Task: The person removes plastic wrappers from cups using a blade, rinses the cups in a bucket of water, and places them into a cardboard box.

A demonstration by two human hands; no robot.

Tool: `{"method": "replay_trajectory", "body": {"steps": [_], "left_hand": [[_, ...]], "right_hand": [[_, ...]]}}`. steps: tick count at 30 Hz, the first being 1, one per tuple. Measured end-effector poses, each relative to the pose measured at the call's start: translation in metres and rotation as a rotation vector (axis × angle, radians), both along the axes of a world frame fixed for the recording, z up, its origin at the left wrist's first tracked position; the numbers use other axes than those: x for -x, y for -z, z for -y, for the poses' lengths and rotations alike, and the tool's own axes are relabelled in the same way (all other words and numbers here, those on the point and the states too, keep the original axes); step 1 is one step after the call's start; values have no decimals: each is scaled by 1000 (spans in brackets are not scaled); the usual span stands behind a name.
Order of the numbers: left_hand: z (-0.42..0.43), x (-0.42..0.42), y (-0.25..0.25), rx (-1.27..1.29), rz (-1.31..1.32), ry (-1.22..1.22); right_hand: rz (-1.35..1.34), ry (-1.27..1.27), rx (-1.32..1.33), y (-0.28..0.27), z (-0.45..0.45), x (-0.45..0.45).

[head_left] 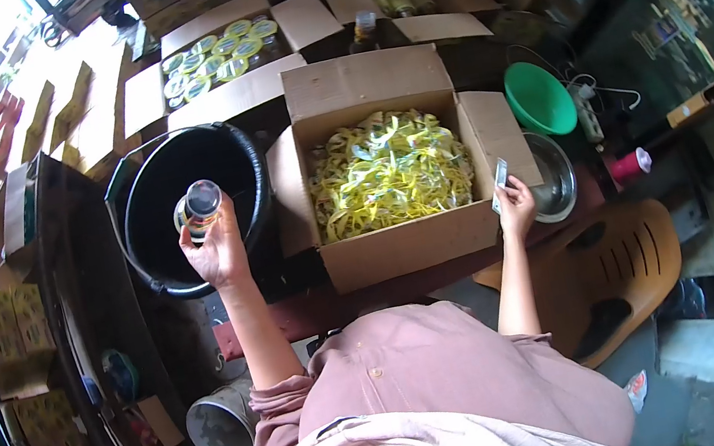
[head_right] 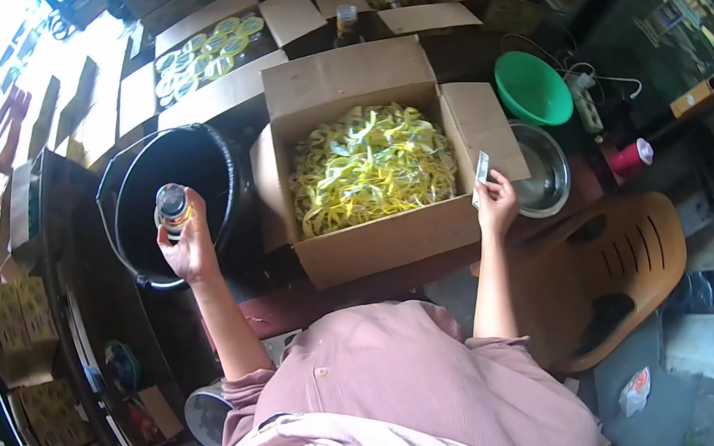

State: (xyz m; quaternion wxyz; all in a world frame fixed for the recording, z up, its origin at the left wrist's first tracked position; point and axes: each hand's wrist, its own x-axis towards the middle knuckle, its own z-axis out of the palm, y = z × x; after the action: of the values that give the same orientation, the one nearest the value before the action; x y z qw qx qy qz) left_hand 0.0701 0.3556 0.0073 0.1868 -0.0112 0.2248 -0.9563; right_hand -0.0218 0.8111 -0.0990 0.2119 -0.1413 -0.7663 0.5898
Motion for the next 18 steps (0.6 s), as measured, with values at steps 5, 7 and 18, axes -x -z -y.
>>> {"method": "replay_trajectory", "body": {"steps": [5,7,18], "left_hand": [[-23,2,-10,80,-8,0],[-25,3,-13,-28,-47,52],[-26,-7,-8,223,25,-2]], "right_hand": [[-24,6,-37,-17,8,-10],[-30,21,-82,-15,5,-9],[-553,-650,-138,-125,179,-9]]}}
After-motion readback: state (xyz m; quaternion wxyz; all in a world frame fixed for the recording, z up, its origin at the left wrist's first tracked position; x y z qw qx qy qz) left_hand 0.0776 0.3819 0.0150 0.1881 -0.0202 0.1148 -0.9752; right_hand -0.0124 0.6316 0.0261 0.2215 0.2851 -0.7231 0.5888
